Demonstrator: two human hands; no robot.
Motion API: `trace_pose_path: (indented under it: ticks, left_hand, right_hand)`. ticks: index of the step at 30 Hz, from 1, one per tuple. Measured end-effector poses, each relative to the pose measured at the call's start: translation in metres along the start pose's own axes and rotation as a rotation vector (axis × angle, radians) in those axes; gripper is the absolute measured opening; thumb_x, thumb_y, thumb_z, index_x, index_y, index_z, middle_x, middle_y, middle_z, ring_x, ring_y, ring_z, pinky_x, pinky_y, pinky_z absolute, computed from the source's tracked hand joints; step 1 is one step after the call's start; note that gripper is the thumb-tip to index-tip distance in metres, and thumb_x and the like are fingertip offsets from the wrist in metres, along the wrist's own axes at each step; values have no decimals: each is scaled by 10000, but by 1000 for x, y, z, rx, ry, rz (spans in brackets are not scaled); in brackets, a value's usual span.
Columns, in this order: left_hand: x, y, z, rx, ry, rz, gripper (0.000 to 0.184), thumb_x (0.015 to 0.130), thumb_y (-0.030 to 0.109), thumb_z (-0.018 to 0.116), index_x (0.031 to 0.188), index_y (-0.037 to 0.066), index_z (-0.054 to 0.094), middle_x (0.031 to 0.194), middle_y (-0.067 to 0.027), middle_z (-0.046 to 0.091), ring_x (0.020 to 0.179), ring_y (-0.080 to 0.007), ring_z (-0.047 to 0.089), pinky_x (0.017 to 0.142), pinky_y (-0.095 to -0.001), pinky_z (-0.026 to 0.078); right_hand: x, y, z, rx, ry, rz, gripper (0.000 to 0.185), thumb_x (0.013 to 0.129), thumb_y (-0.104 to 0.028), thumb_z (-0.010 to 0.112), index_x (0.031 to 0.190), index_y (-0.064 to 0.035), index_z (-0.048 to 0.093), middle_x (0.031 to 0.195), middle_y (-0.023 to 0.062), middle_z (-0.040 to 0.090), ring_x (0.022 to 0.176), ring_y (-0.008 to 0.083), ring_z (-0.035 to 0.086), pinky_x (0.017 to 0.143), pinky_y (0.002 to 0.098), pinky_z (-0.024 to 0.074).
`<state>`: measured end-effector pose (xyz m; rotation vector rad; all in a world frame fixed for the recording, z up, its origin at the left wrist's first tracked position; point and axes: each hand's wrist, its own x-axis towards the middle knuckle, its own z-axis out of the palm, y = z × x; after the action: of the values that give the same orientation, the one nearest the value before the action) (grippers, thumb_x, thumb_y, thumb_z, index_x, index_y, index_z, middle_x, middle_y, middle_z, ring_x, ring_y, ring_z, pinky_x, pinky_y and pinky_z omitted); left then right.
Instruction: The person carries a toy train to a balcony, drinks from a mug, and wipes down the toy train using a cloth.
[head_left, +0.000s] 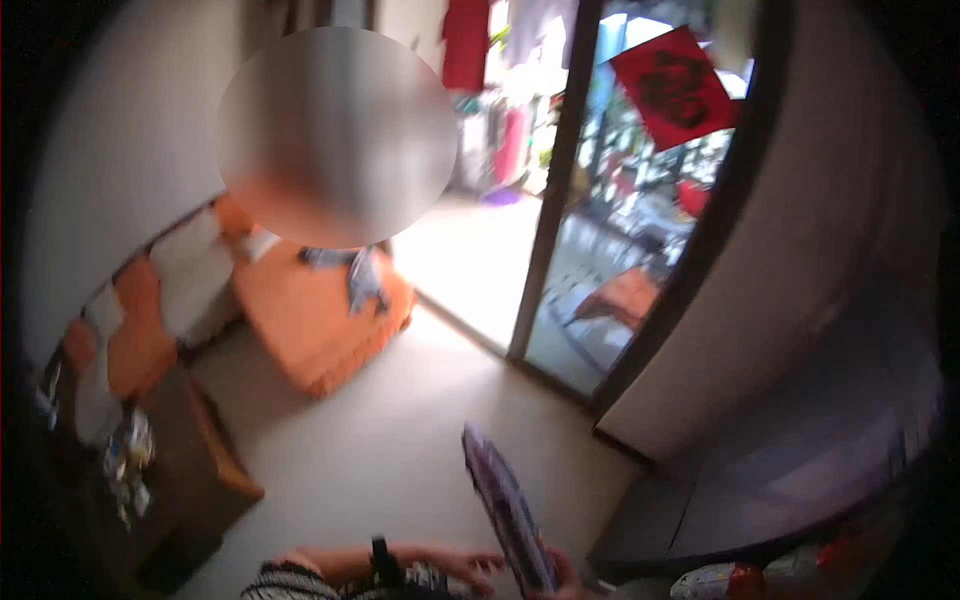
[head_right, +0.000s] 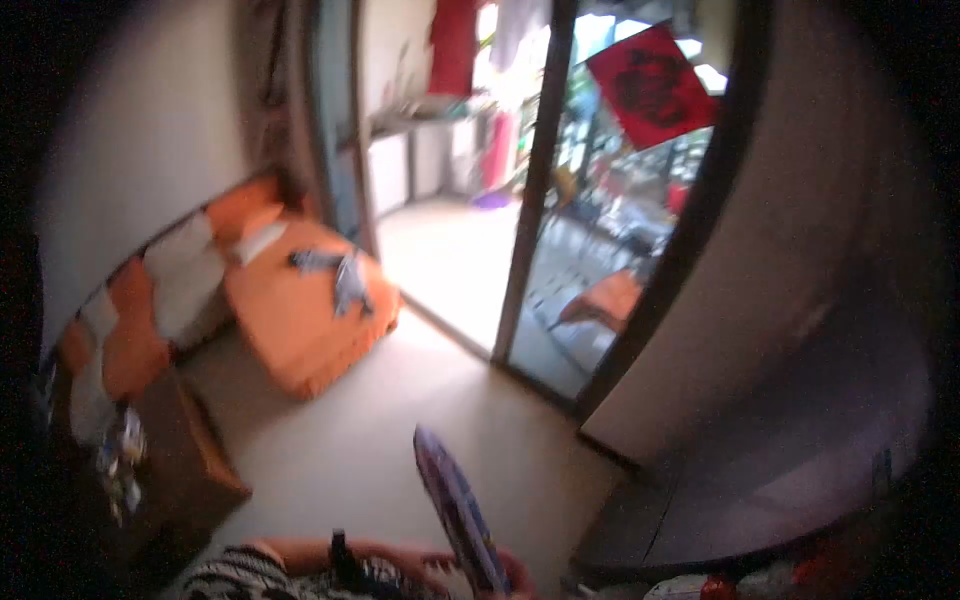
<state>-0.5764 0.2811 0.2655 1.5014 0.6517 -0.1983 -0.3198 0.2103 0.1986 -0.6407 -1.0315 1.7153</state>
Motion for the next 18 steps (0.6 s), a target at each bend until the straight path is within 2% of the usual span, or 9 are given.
trace_pose_path:
  ticks: [2, 6, 8, 9, 12, 13, 14, 16, 18]
  left_hand:
    - [-18, -61, -27, 113, 182, 66, 792, 787, 527, 688, 1356, 45, 420, 1288, -192, 520, 1159, -284, 517, 953, -363, 429]
    - [-75, -77, -111, 189, 261, -86, 804, 780, 547, 686, 1365, 64, 419, 1273, -201, 531, 1133, -293, 538, 941, -372, 438]
    - [-63, -121, -147, -123, 273, 11, 699, 846, 465, 656, 1384, 100, 400, 1291, -167, 523, 1178, -287, 497, 980, -395, 412]
    - [-77, -98, -154, -157, 330, -2, 634, 858, 419, 661, 1354, 91, 440, 1246, -147, 557, 1154, -277, 510, 985, -386, 410]
    - [-78, -82, -222, -210, 419, 145, 620, 843, 401, 687, 1323, 71, 475, 1209, -137, 580, 1133, -259, 520, 983, -384, 412]
    - [-71, -78, -246, -164, 459, 124, 613, 833, 390, 703, 1299, 51, 496, 1209, -127, 581, 1129, -228, 518, 973, -373, 417]
    - [-70, -72, -265, -312, 485, 262, 582, 840, 374, 701, 1279, 37, 517, 1178, -121, 601, 1094, -208, 536, 956, -365, 425]
    - [-51, -80, -311, -318, 511, 235, 523, 858, 350, 687, 1250, 34, 547, 1161, -118, 615, 1072, -196, 550, 944, -356, 432]
    - [-38, -90, -364, -393, 535, 210, 529, 883, 348, 658, 1278, 22, 523, 1195, -131, 601, 1113, -210, 539, 966, -360, 426]
  right_hand:
    - [62, -37, 69, -31, 77, 267, 785, 649, -63, 807, 1330, -41, 417, 1190, 117, 566, 1084, 211, 561, 956, 357, 421]
    - [170, -19, 85, -170, -23, 285, 801, 654, -42, 802, 1345, -40, 395, 1202, 116, 558, 1098, 210, 554, 976, 356, 407]
    - [220, -21, 84, -271, -89, 327, 817, 649, -50, 808, 1351, -38, 390, 1214, 111, 550, 1096, 207, 551, 972, 356, 410]
    - [226, -21, 87, -197, -71, 356, 814, 648, -74, 815, 1347, -39, 401, 1224, 104, 543, 1100, 202, 546, 978, 349, 405]
    - [303, -19, 79, -299, -82, 402, 811, 649, -89, 820, 1346, -39, 409, 1229, 95, 536, 1108, 195, 539, 976, 341, 406]
    - [327, -12, 70, -285, -92, 362, 819, 647, -98, 826, 1349, -37, 409, 1227, 90, 535, 1109, 187, 534, 979, 331, 400]
    - [354, -6, 60, -233, -148, 380, 827, 651, -101, 828, 1357, -35, 401, 1238, 89, 529, 1131, 185, 519, 998, 333, 384]
    - [411, -3, 50, -171, -218, 364, 766, 697, -66, 800, 1353, -47, 403, 1240, 78, 531, 1139, 168, 511, 969, 325, 406]
    - [480, -7, 46, -277, -306, 364, 771, 720, -84, 795, 1368, -39, 378, 1243, 79, 523, 1145, 170, 506, 974, 320, 405]
